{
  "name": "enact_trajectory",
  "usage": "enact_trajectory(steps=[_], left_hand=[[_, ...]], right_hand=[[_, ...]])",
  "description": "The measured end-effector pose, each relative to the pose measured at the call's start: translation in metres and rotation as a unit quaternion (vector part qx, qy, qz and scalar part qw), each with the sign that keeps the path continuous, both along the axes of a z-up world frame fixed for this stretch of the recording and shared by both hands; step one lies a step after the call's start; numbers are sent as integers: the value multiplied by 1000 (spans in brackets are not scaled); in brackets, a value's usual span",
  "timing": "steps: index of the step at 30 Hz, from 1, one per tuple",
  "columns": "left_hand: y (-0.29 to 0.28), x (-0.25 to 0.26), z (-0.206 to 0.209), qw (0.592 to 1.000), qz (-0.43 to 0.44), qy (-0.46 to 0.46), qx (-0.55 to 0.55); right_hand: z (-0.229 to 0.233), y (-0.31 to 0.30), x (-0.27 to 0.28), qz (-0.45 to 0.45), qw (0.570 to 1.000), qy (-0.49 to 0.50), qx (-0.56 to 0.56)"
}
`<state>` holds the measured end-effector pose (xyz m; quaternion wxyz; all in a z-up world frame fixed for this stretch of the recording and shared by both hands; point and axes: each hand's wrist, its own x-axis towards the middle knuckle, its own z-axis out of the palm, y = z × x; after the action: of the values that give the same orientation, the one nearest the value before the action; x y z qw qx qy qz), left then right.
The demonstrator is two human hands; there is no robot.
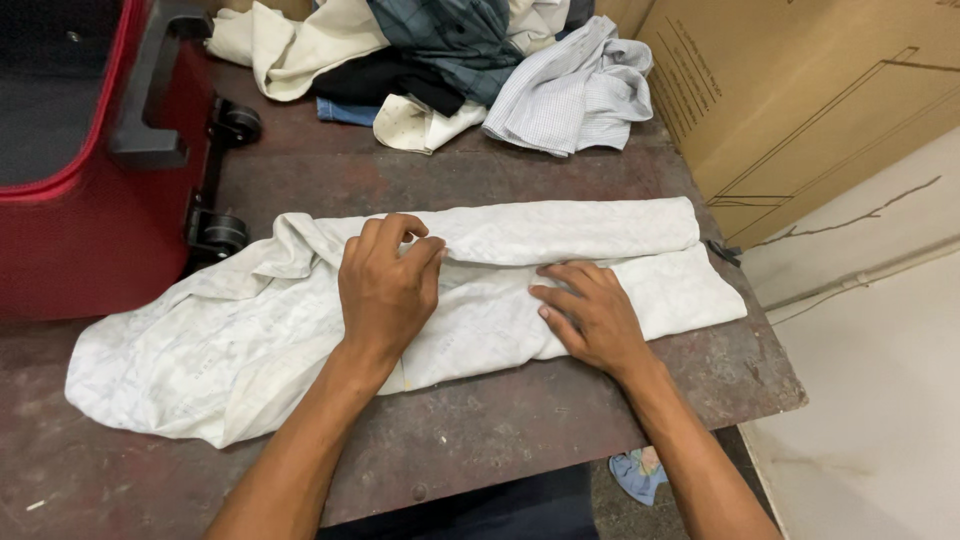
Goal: The person folds a white shirt and a blue plaid shirt on a table. They smooth and fold each shirt into a compact rectangle, then place the white shirt into an open red suitcase. The blue shirt is folded similarly and set aside.
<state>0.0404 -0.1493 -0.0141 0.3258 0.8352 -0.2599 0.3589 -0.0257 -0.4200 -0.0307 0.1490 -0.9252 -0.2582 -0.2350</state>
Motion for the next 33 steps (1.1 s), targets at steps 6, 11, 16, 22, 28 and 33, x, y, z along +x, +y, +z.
enact_trajectory(steps=[6, 11, 16, 22, 28, 33], left_hand=[[-1, 0, -3, 979, -99, 116, 135], [-3, 1, -2, 962, -98, 183, 180], [-6, -1, -6, 964, -105, 163, 180], [-10, -3, -15, 964, -126, 128, 195], [-9, -3, -11, 954, -118, 165, 220], [-10, -4, -5, 947, -122, 199, 222]], right_hand=[[-5, -9, 0, -113, 992, 0, 60], [-13, -35, 8, -289, 954, -67, 49], [-13, -67, 13, -353, 932, -83, 25], [-19, -84, 16, -372, 913, -133, 107], [-22, -91, 13, -388, 912, -119, 57], [-10, -88, 9, -360, 908, -70, 200]])
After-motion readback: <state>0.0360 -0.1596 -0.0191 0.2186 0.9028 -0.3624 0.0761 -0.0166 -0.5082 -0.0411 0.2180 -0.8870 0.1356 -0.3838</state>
